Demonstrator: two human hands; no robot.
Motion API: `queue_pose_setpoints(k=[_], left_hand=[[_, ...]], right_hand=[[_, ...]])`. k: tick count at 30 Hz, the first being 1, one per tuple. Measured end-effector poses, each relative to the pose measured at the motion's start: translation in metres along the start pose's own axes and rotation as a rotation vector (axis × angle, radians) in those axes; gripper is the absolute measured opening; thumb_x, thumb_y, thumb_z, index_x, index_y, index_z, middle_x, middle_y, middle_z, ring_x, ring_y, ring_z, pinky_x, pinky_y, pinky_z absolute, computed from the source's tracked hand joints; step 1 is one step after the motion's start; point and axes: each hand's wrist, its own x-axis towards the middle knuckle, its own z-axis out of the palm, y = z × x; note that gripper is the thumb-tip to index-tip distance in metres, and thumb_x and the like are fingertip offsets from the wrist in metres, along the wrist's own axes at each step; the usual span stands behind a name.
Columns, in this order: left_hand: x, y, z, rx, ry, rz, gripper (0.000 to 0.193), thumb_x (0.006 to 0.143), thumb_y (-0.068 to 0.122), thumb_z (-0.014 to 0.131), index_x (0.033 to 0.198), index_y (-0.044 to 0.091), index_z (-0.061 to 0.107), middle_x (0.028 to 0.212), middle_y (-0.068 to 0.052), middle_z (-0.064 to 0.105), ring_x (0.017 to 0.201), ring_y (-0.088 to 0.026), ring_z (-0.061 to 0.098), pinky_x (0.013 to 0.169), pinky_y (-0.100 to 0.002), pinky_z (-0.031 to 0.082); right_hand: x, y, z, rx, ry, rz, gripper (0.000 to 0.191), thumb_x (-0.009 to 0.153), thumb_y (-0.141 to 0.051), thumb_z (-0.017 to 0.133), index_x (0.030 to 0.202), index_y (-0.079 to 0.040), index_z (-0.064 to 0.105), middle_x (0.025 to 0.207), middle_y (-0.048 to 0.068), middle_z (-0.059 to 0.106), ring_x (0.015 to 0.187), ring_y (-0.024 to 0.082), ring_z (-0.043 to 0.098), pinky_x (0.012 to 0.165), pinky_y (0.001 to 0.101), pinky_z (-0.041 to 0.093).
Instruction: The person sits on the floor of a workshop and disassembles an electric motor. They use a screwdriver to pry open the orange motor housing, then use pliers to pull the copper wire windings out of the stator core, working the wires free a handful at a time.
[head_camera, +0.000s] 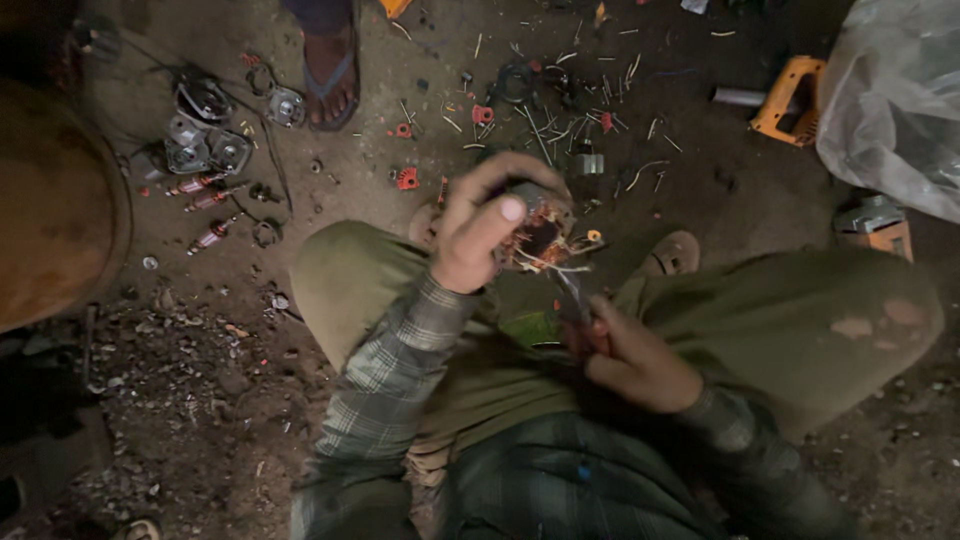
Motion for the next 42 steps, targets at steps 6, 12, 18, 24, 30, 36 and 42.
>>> queue_pose_setpoints(k=[6, 12, 18, 24, 30, 36, 42], left_hand=[[-0.004, 0.005, 0.009, 0.175, -0.046, 0.012, 0.040, 0.097, 0.035, 0.067, 0.120, 0.002, 0.065, 0.108, -0.004, 0.069, 0.098, -0.012, 0.065, 0.091, -0.029, 0.054], [-0.001, 0.005, 0.016, 0.287, -0.070, 0.002, 0.032, 0.095, 0.026, 0.072, 0.117, 0.004, 0.066, 0.103, -0.003, 0.071, 0.095, -0.012, 0.068, 0.085, -0.028, 0.056], [-0.004, 0.001, 0.024, 0.616, -0.092, 0.166, 0.034, 0.091, 0.026, 0.077, 0.115, 0.005, 0.065, 0.109, -0.010, 0.068, 0.100, -0.026, 0.070, 0.089, -0.036, 0.056], [-0.011, -0.002, 0.037, 0.745, -0.096, 0.091, 0.041, 0.083, 0.032, 0.079, 0.112, 0.005, 0.066, 0.102, -0.013, 0.065, 0.092, -0.032, 0.068, 0.079, -0.041, 0.055], [-0.014, -0.027, 0.025, 0.527, -0.073, 0.045, 0.033, 0.093, 0.030, 0.075, 0.115, 0.006, 0.067, 0.111, -0.010, 0.071, 0.104, -0.024, 0.072, 0.091, -0.038, 0.057], [-0.025, -0.073, 0.042, 0.413, -0.086, -0.351, 0.052, 0.088, 0.046, 0.074, 0.122, 0.008, 0.067, 0.098, -0.010, 0.079, 0.090, -0.021, 0.078, 0.080, -0.038, 0.063], [0.007, -0.099, 0.050, 0.744, 0.105, 0.088, 0.064, 0.091, 0.060, 0.064, 0.135, 0.014, 0.064, 0.117, -0.009, 0.078, 0.106, -0.023, 0.078, 0.094, -0.032, 0.063]], right_hand=[[-0.003, -0.016, -0.002, -0.335, 0.143, 0.032, 0.078, 0.081, -0.001, 0.059, 0.154, -0.006, 0.034, 0.103, 0.009, 0.060, 0.093, 0.020, 0.059, 0.086, 0.0324, 0.050], [-0.005, -0.023, -0.003, -0.202, 0.161, -0.051, 0.066, 0.082, 0.001, 0.053, 0.147, -0.002, 0.043, 0.115, 0.011, 0.067, 0.105, 0.022, 0.063, 0.095, 0.0340, 0.049], [-0.008, -0.011, 0.000, -0.332, 0.235, -0.035, 0.065, 0.082, -0.002, 0.059, 0.145, -0.001, 0.042, 0.106, 0.010, 0.064, 0.098, 0.019, 0.063, 0.088, 0.0338, 0.050], [-0.008, 0.019, 0.010, -0.118, 0.245, 0.058, 0.031, 0.088, -0.005, 0.062, 0.119, -0.004, 0.057, 0.094, 0.002, 0.055, 0.086, 0.013, 0.051, 0.077, 0.0291, 0.047], [0.003, 0.052, 0.021, 0.272, 0.168, 0.118, 0.033, 0.087, -0.003, 0.061, 0.120, -0.004, 0.058, 0.097, -0.002, 0.056, 0.087, 0.009, 0.051, 0.075, 0.0269, 0.044], [0.001, 0.077, 0.012, 0.381, 0.123, 0.289, 0.042, 0.086, -0.018, 0.070, 0.125, -0.004, 0.065, 0.112, 0.002, 0.069, 0.101, 0.014, 0.063, 0.088, 0.0340, 0.052], [0.106, 0.069, 0.003, 0.196, 0.009, 0.449, 0.044, 0.082, -0.013, 0.074, 0.123, -0.001, 0.064, 0.115, 0.013, 0.069, 0.103, 0.027, 0.064, 0.091, 0.0423, 0.051]])
